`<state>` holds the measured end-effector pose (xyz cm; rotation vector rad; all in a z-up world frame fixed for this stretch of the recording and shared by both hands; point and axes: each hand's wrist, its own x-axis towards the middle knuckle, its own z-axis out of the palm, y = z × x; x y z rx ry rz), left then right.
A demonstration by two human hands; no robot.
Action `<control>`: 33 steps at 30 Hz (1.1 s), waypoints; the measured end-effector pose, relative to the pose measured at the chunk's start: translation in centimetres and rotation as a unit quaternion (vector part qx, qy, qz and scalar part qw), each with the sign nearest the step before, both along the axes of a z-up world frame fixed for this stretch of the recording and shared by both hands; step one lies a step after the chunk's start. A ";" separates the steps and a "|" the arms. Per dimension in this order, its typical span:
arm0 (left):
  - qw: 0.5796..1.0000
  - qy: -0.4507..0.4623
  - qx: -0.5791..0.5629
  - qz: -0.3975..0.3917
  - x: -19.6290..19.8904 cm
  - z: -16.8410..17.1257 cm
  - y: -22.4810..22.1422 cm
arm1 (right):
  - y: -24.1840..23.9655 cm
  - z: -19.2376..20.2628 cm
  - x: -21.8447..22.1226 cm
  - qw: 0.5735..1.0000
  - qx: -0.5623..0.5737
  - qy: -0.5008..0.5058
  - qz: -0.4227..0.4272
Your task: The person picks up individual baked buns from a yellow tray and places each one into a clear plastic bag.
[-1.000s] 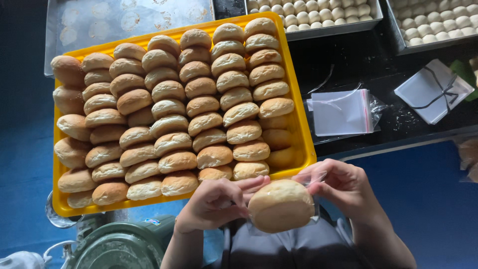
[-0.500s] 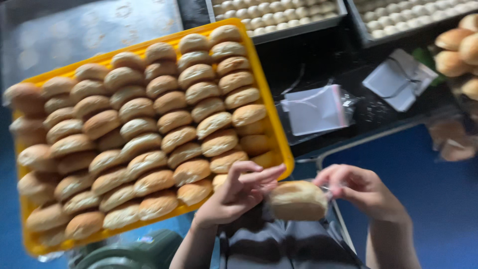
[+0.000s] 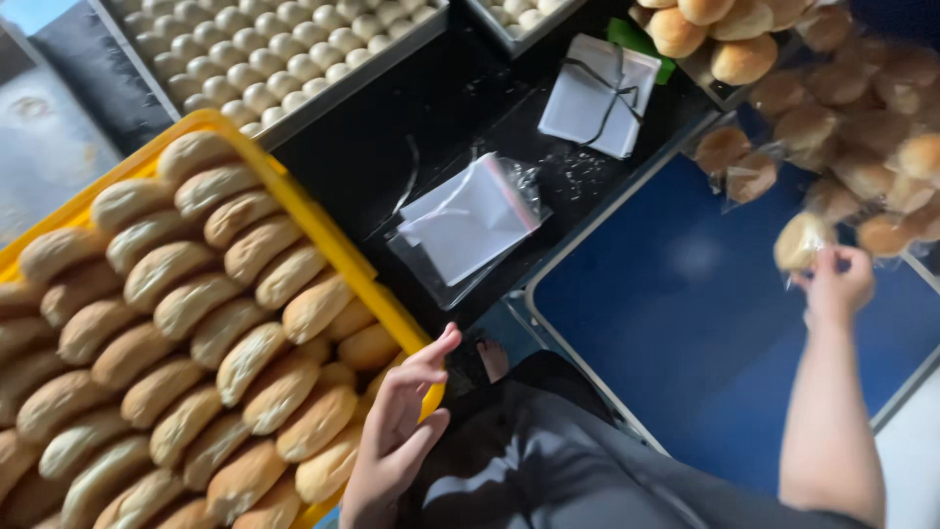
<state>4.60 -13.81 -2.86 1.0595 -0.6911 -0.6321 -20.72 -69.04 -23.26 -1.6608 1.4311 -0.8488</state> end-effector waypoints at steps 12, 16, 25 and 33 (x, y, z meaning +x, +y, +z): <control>0.993 0.006 0.088 0.081 0.1 -0.2 -0.5 | -3.5 -10.0 11.7 0.899 -0.424 0.078 -0.076; 0.987 0.012 0.095 0.130 -0.4 -1.3 0.3 | 5.9 -3.6 18.8 0.911 -0.409 -0.059 0.016; 0.963 -0.013 0.079 0.259 -1.5 -1.4 1.7 | 24.6 -1.6 30.2 0.721 -0.427 0.002 0.546; 0.932 0.004 0.090 0.352 -3.1 -2.6 5.0 | 23.0 2.6 32.5 0.708 -0.335 0.089 0.616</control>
